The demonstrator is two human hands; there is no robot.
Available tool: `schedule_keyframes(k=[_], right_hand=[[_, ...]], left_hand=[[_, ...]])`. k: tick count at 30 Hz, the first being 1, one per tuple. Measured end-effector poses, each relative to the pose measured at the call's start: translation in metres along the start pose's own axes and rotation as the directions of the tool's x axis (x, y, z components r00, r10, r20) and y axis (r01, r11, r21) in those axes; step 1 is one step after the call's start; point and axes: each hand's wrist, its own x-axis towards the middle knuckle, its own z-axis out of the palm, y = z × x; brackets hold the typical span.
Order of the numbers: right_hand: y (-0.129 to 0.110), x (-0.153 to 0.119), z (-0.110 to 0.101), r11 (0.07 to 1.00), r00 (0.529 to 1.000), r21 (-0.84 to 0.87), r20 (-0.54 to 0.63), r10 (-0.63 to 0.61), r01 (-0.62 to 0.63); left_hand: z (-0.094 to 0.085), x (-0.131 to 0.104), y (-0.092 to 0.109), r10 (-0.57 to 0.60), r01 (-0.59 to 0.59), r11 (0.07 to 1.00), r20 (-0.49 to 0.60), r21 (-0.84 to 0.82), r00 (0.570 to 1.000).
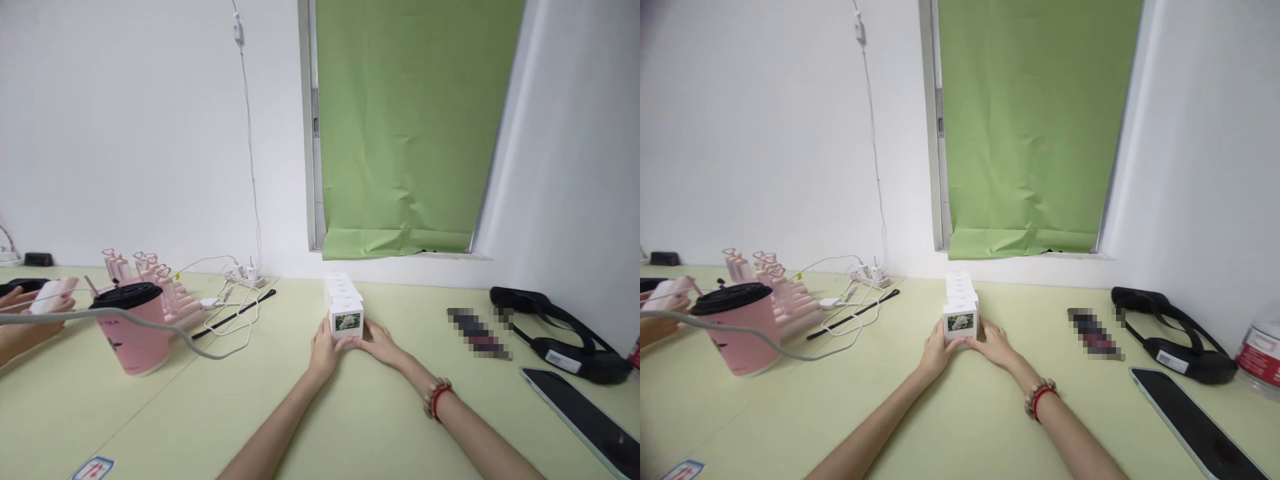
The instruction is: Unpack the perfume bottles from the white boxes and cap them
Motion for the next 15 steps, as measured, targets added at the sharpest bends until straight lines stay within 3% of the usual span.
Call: schedule_keyframes(k=[8,15], right_hand=[[0.016,0.010,0.011,0.977,0.992,0.214,0.113,-0.049,0.024],[0.027,0.011,0.013,0.883,0.983,0.463,0.186,-0.011,-0.078]], left_hand=[[-0.007,0.000,0.008,0.031,-0.039,0.997,0.114,0.067,0.993],[0.001,-0.001,0.012,-0.037,0.010,0.990,0.190,0.140,0.981]])
